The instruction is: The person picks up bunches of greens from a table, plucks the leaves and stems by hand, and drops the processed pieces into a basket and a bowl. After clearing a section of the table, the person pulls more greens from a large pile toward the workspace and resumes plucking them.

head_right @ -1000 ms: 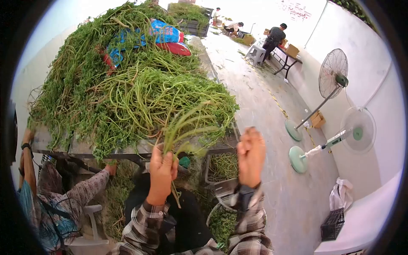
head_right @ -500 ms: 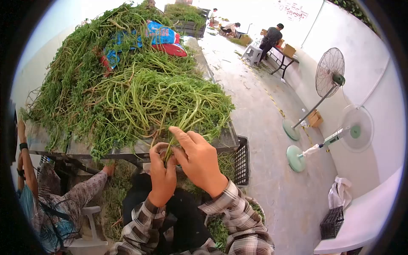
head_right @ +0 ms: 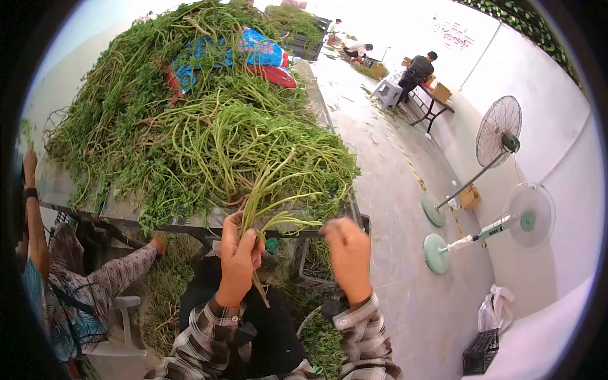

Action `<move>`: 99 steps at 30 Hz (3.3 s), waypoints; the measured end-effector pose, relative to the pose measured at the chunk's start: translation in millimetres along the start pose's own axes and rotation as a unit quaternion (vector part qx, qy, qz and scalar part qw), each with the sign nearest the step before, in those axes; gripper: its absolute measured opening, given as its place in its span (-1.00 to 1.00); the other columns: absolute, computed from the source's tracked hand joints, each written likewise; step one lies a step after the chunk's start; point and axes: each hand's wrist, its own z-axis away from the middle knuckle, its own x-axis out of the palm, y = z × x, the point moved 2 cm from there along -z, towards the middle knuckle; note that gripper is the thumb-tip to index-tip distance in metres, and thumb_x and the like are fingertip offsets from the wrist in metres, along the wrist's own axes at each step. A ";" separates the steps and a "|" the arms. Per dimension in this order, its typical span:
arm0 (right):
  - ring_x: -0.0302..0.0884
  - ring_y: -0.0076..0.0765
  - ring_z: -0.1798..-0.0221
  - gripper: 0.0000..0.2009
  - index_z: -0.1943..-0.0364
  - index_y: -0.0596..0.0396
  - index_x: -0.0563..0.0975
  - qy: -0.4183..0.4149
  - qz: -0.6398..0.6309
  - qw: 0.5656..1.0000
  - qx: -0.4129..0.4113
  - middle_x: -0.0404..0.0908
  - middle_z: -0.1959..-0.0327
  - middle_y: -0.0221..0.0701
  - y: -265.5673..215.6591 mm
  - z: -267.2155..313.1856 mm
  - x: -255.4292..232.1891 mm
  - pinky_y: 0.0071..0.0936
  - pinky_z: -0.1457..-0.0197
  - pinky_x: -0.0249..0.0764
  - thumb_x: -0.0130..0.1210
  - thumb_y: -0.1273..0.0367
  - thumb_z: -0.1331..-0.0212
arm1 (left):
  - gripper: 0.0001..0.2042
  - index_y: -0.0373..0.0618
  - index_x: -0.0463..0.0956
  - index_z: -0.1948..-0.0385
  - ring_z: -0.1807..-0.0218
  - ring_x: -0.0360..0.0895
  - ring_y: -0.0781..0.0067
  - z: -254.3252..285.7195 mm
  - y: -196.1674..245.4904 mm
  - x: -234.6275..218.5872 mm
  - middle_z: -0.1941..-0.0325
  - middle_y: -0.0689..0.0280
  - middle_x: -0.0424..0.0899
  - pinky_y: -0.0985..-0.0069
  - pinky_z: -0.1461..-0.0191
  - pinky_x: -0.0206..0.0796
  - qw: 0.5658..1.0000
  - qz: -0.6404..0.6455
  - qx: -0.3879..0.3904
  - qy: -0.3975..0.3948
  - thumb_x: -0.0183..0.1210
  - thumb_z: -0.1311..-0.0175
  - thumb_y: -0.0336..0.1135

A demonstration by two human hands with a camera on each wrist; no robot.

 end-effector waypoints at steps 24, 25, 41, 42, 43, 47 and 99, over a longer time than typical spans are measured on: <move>0.28 -0.52 0.54 -0.91 0.37 0.24 0.49 -0.114 -0.243 0.963 -0.020 0.37 0.56 -0.42 -13.3 -1.0 74.3 -0.60 0.49 0.22 -0.02 0.49 -0.10 | -0.61 -0.04 0.15 -0.18 0.79 -0.01 0.75 -0.4 14.7 -1.9 0.74 0.46 0.20 0.78 0.78 -0.15 0.920 0.323 -0.210 -0.070 -0.26 -0.29 -0.35; 0.24 -0.60 0.58 -0.90 0.39 0.23 0.50 -0.092 -0.346 0.926 0.122 0.36 0.57 -0.47 -7.1 -3.9 69.0 -0.64 0.55 0.18 -0.02 0.47 -0.12 | -0.62 -0.04 0.16 -0.16 0.78 0.00 0.75 -1.2 15.0 -3.2 0.74 0.46 0.20 0.78 0.78 -0.15 0.920 0.330 -0.202 -0.064 -0.25 -0.29 -0.35; 0.35 -0.51 0.27 -0.67 0.01 0.21 0.40 -0.233 -0.141 0.957 -0.102 0.33 0.12 -0.36 -25.0 20.7 68.7 -0.56 0.17 0.32 0.05 0.42 -0.11 | -0.54 -0.16 0.02 -0.21 0.34 0.39 0.58 -1.9 0.0 5.6 0.15 0.26 0.42 0.67 0.32 0.26 0.997 0.025 0.057 -0.047 -0.10 -0.32 -0.29; 0.35 -0.51 0.27 -0.67 0.01 0.21 0.40 -0.232 -0.141 0.957 -0.104 0.33 0.12 -0.36 -26.3 18.9 70.8 -0.56 0.17 0.32 0.05 0.42 -0.11 | -0.53 -0.18 -0.02 -0.23 0.19 0.46 0.46 -0.7 2.0 8.0 0.02 0.19 0.39 0.58 0.18 0.33 0.986 -0.071 0.139 -0.056 -0.12 -0.34 -0.27; 0.36 -0.52 0.24 -0.70 0.04 0.23 0.40 -0.218 -0.214 0.948 -0.086 0.34 0.12 -0.38 -26.9 17.2 73.4 -0.57 0.14 0.31 0.01 0.44 -0.14 | -0.50 -0.17 -0.07 -0.26 0.04 0.47 0.24 2.1 8.7 7.4 -0.05 0.08 0.39 0.43 -0.01 0.29 0.981 -0.135 0.116 -0.071 -0.13 -0.33 -0.31; 0.37 -0.56 0.18 -0.81 0.14 0.24 0.43 -0.197 -0.345 0.918 0.006 0.41 0.22 -0.45 -17.2 24.4 71.5 -0.61 0.09 0.31 -0.08 0.44 -0.23 | -0.49 -0.14 -0.08 -0.27 0.01 0.47 0.13 8.7 2.5 13.0 -0.01 -0.02 0.44 0.39 0.01 0.30 0.972 -0.184 0.113 -0.093 -0.13 -0.30 -0.43; 0.19 -0.66 0.67 -0.72 0.41 0.15 0.38 -0.293 -0.304 0.901 0.099 0.27 0.68 -0.59 18.3 207.3 -3.7 -0.68 0.62 0.13 -0.20 0.24 -0.32 | -0.76 -0.17 0.41 0.38 0.75 -0.06 0.82 141.0 20.3 25.6 0.73 0.61 0.08 0.74 0.71 -0.20 0.953 0.087 -0.246 -0.156 0.03 -0.27 -0.17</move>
